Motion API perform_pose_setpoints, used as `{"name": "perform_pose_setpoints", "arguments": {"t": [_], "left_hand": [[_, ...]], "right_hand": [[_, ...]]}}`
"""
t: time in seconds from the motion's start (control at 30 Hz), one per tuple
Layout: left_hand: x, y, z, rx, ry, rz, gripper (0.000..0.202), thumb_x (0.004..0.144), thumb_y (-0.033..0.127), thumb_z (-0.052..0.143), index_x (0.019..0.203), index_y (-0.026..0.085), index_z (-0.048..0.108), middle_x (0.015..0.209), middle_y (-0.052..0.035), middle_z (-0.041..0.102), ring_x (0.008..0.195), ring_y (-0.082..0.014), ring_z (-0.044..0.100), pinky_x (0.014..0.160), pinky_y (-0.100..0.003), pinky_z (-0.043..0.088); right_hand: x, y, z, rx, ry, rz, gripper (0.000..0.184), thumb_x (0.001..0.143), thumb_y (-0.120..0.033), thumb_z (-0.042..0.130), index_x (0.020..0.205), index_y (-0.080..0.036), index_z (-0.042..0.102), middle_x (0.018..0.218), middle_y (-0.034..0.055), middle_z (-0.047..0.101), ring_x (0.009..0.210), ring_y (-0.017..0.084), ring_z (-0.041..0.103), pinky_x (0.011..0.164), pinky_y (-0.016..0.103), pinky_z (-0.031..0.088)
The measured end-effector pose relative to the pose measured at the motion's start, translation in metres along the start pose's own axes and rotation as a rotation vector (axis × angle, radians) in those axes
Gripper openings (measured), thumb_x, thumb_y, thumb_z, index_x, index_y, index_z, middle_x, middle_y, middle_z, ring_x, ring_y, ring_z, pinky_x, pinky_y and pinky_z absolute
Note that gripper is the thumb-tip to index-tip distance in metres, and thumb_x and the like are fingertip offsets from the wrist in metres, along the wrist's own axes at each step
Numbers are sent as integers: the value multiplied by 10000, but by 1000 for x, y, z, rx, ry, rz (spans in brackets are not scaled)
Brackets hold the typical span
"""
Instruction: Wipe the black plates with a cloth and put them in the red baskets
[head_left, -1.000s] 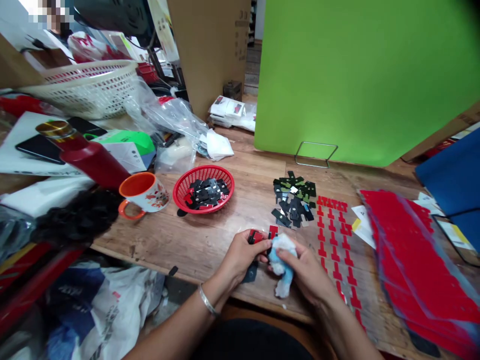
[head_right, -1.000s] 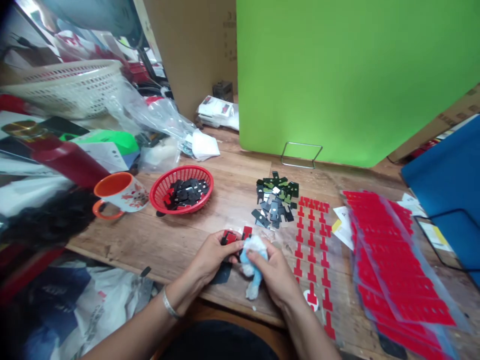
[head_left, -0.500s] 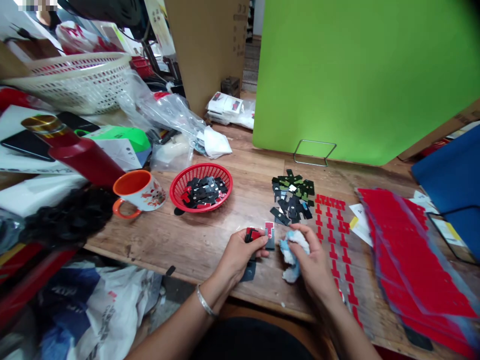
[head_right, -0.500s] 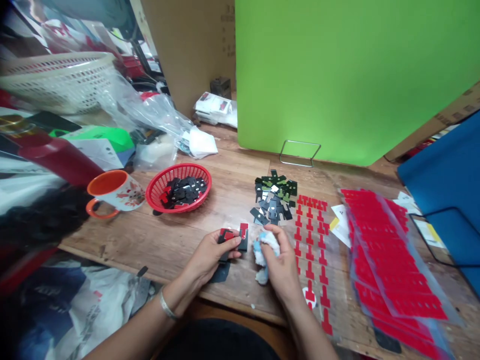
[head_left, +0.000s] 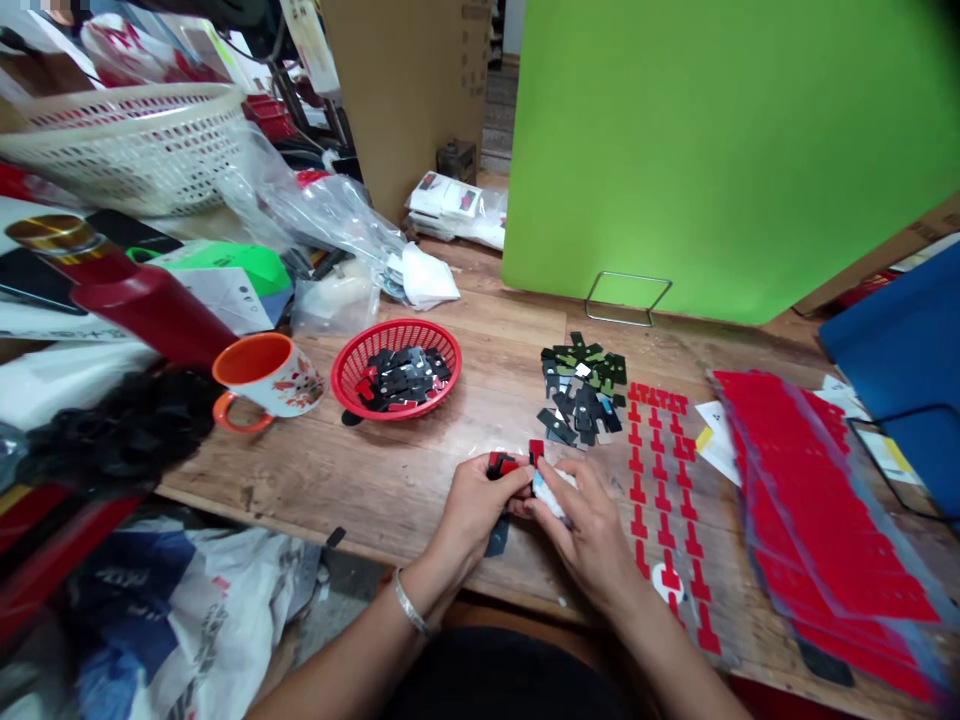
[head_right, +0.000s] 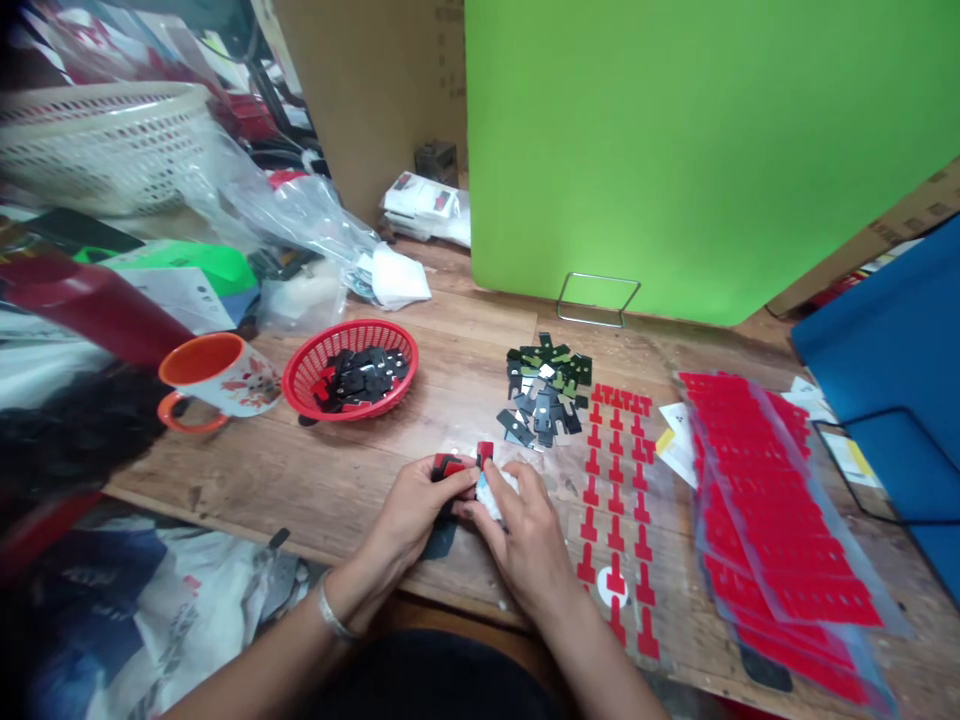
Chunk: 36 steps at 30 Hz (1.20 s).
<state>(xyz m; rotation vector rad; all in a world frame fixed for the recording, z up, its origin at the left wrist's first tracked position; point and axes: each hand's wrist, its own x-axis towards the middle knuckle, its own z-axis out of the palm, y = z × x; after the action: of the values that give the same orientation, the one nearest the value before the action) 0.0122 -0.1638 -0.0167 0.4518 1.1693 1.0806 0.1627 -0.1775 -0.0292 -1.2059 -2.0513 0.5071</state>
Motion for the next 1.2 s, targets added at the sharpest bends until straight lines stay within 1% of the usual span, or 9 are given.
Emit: {"name": "perform_pose_setpoints", "arguments": {"t": [0.17,0.3,0.37,0.47,0.67,0.93,1.03,1.13,1.2], "left_hand": [[1,2,0,30,56,-13,305,568,269,790,769,96,640,583,-8,610,487,-88,553,481,-194,489],[2,3,1,103,69,30,257,606,258,757,767,90,648,547,-4,594,450,-85,529,412,-172,427],[3,1,2,117,73,36,256,604,261,758,767,96,651,567,-6,604,458,-86,527,401,-171,413],[2,-1,4,98,86,32,271,583,268,772,764,105,654,606,-10,620,494,-91,539,411,-172,415],[-2,-2,3,121,7,27,314,623,316,753,815,103,626,608,-7,608,493,-88,534,403,-167,420],[0,-4,2,265,-36,51,321,695,405,690,750,104,590,520,-6,579,411,-89,512,363,-172,419],[2,-5,2,218,31,83,304,694,386,694,752,106,592,548,-18,598,437,-96,532,371,-168,419],[4,-5,3,184,89,106,294,682,369,702,738,100,601,583,-37,614,487,-113,560,371,-161,405],[4,-5,3,189,101,115,287,682,363,701,731,96,606,592,-42,619,507,-119,568,373,-159,395]], "right_hand": [[-4,-3,-4,26,100,-67,210,865,-176,549,1047,-243,628,1020,89,574,957,224,575,814,362,491],[-1,-10,-12,197,199,245,56,882,-239,511,866,-207,554,855,45,561,805,189,572,735,322,467],[2,-11,-12,246,171,394,88,878,-284,512,923,-209,527,843,28,563,756,178,563,699,304,460],[6,-9,-7,290,139,466,281,829,-333,576,1063,-205,484,952,45,584,806,189,567,704,293,458],[13,-5,-5,319,-24,481,160,800,-332,620,868,-187,608,781,23,630,711,187,573,653,276,431],[13,-6,-14,4,-74,132,136,849,-173,497,728,-177,561,730,38,545,704,188,524,641,290,379],[8,-5,-15,-16,15,201,110,832,-190,517,723,-185,529,703,23,519,673,186,511,624,293,377],[6,-6,-18,132,55,375,108,835,-192,525,728,-201,532,619,-21,488,578,156,490,562,266,374],[6,-9,-19,204,62,377,50,833,-186,542,800,-201,577,676,-8,532,630,163,526,596,268,406]]}}
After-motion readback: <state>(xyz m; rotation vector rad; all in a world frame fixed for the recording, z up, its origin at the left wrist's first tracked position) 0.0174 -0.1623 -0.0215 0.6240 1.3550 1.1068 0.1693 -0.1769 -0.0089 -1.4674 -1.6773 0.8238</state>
